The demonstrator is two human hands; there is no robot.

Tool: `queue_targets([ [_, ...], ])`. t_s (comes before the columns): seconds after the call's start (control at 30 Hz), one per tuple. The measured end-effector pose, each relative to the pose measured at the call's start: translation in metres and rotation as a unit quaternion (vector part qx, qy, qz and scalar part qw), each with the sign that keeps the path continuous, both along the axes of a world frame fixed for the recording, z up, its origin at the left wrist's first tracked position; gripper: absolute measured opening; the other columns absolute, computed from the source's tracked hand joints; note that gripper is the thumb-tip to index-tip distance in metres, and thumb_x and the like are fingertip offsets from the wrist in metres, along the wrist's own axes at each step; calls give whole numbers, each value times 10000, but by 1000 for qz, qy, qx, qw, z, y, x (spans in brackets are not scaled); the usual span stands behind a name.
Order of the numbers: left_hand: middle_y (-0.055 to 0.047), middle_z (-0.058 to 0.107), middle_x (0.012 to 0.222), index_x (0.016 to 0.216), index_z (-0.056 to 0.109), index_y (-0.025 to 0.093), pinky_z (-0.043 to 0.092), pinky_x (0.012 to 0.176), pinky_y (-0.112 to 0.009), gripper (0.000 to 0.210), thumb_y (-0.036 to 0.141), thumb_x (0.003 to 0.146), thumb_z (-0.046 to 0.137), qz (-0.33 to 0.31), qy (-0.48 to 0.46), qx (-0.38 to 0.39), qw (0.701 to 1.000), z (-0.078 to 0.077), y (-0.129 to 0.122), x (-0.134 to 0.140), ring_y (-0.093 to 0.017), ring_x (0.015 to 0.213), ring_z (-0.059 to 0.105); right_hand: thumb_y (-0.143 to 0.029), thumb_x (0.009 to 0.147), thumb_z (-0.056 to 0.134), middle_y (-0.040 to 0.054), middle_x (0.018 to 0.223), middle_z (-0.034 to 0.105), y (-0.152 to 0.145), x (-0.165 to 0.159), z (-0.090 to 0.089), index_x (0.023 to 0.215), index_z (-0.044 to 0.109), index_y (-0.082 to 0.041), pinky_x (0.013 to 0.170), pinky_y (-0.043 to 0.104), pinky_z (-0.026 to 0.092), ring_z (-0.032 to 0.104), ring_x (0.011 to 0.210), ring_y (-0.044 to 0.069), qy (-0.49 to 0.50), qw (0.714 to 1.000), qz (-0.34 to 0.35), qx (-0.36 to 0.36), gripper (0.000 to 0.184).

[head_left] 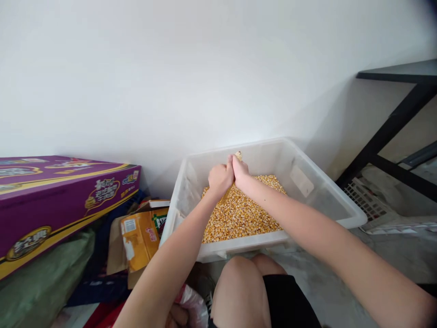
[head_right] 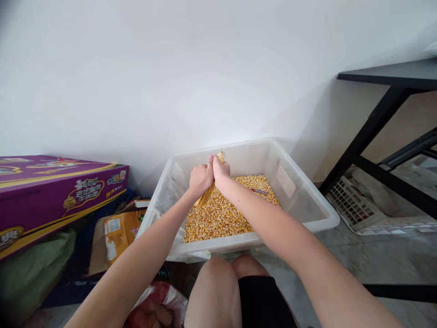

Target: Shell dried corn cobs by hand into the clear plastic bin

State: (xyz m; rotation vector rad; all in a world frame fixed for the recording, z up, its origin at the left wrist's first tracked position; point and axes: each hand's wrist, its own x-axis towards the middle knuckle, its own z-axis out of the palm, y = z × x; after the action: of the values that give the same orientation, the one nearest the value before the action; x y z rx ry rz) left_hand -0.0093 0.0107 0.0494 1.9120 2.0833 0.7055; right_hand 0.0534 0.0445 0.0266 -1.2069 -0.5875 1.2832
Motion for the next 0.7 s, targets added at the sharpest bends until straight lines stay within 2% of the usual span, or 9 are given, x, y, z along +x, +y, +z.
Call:
queue_targets([
  [0.23, -160, 679, 712, 729, 715, 121, 426, 664, -295, 818, 599, 886, 70, -39, 35, 44, 998, 0, 1, 3, -244, 716, 633, -306, 621, 598, -40, 535, 458, -1, 5, 9, 568, 432, -202, 406, 221, 361, 436, 502, 103, 36, 997, -57, 24, 203],
  [0.5, -161, 663, 669, 683, 723, 120, 404, 673, -302, 817, 574, 902, 80, -87, 77, 79, 990, 4, 1, -1, -247, 697, 630, -256, 652, 575, -42, 522, 415, -12, 7, 24, 568, 417, -197, 397, 219, 339, 395, 485, 94, 78, 997, -23, -3, 189],
  [0.7, -153, 646, 633, 638, 700, 120, 382, 648, -287, 807, 578, 901, 89, -101, 83, 91, 987, 6, 1, -6, -230, 672, 613, -256, 641, 584, -47, 539, 433, -10, 8, 21, 609, 453, -191, 399, 211, 344, 405, 491, 91, 78, 997, -9, 7, 149],
])
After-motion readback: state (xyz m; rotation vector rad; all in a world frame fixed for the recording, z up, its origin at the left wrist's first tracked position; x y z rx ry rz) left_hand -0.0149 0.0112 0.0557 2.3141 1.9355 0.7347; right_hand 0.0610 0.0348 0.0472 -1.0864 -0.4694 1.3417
